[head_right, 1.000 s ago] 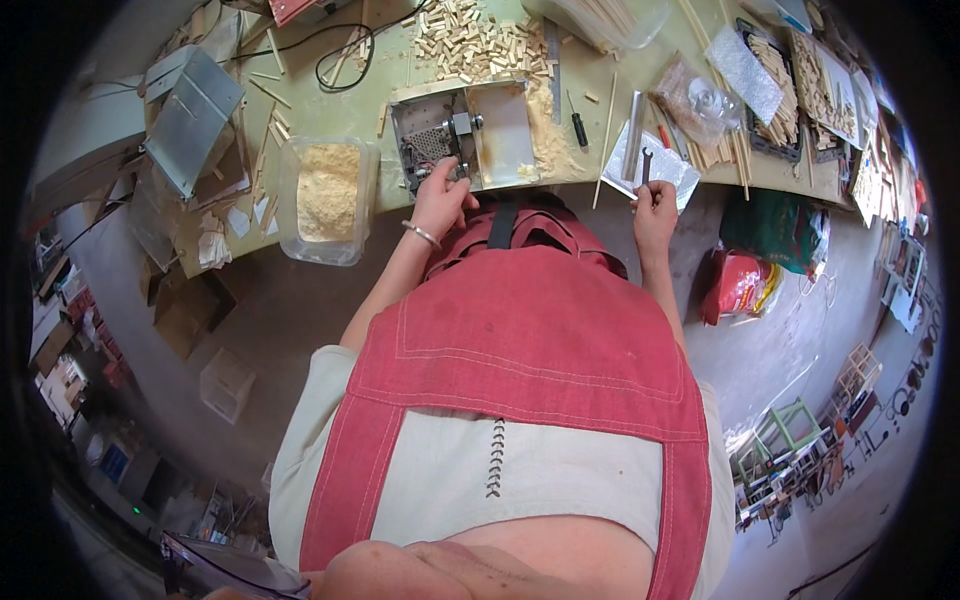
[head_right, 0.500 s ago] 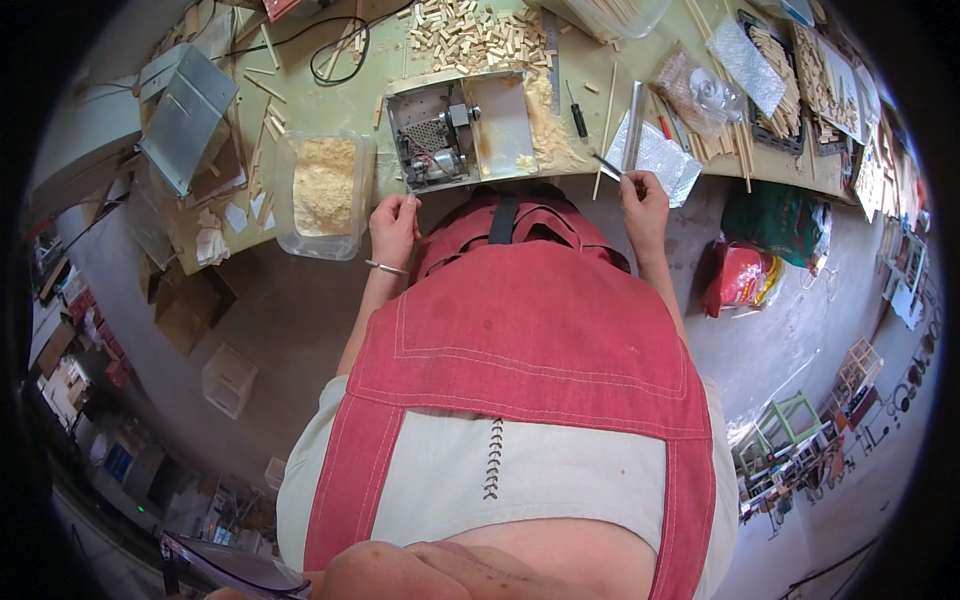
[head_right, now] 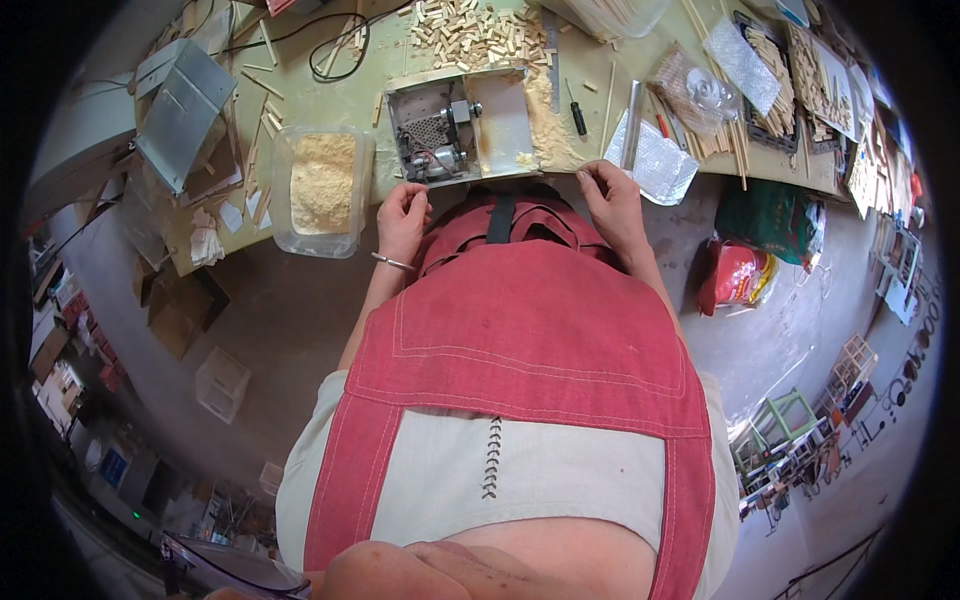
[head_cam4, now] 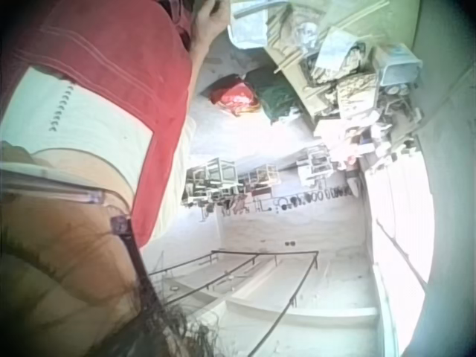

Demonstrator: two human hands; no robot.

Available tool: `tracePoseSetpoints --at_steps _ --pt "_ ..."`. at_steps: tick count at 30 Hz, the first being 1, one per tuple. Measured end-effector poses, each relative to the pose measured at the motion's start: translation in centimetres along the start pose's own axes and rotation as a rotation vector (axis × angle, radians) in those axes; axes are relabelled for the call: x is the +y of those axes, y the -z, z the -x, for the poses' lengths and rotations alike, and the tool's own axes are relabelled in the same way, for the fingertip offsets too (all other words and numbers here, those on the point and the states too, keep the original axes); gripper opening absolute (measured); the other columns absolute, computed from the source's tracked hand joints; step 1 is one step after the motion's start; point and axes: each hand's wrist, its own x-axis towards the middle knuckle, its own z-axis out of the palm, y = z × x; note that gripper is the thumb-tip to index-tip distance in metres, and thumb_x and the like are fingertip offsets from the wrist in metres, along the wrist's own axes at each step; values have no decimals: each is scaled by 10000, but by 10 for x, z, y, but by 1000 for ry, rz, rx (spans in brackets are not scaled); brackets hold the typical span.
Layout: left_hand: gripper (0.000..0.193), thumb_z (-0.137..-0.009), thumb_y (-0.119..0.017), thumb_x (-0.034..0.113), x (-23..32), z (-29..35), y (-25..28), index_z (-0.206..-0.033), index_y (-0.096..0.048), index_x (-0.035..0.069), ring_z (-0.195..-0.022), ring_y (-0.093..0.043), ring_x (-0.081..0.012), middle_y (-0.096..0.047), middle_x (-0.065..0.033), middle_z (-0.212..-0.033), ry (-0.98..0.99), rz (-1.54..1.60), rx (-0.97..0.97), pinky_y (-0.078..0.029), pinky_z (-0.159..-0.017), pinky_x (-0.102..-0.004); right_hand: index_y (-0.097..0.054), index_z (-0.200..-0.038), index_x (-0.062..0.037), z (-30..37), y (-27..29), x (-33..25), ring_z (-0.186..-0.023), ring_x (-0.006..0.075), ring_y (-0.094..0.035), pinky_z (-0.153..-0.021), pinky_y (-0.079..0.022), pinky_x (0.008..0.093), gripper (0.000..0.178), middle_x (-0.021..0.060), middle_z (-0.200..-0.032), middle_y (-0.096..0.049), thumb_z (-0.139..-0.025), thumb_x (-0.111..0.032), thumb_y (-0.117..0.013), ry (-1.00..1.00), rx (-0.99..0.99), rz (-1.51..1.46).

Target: The person assembles a small wooden device by inserting sticks into a metal housing, adding wood shavings, and closing the unit. The person handles sticks, shavings, and a metal box, then secures the lid.

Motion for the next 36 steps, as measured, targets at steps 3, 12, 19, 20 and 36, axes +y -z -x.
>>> tracePoseSetpoints --at_steps 3,12,19,20,36 --pt "118 -958 -589 106 -2 -1 2 -1024 -644 25 -634 -572 -61 -636 -8 -763 13 -4 -14 -470 -556 -211 -641 -937 15 2 -3 0 -662 69 -504 -612 -431 242 121 7 -711 -567 -927 -105 -628 14 12 4" --pt "217 -921 -622 118 -14 -8 12 -1107 -613 4 -832 -614 -155 -647 -94 -956 -225 -282 145 -510 -736 -286 -627 -875 -3 7 -7 10 -690 34 -522 -612 -410 203 63 -15 -757 -605 -907 -56 -613 -33 136 22" --pt "455 -923 -666 236 -27 -36 3 -1257 -532 -42 -1053 -577 -190 -611 -122 -1170 -98 -30 161 -444 -935 -319 -592 -857 -13 -1 -15 13 -654 36 -520 -610 -431 200 43 1 -743 -616 -877 -51 -588 -129 171 -238" --pt "471 -931 -669 266 -27 -43 2 -1261 -535 -42 -1062 -572 -180 -612 -109 -1176 13 155 92 -438 -944 -319 -587 -872 -19 -4 -18 8 -651 37 -519 -612 -430 198 34 -1 -740 -610 -879 -51 -589 -122 176 -224" --pt "796 -895 -388 761 -32 -104 11 -1145 -645 51 -832 -610 -145 -676 -56 -992 476 499 29 -464 -695 -261 -549 -940 -34 -27 -144 -51 -695 389 -664 -590 -521 499 237 173 -732 -667 -876 -252 -620 290 -536 657"
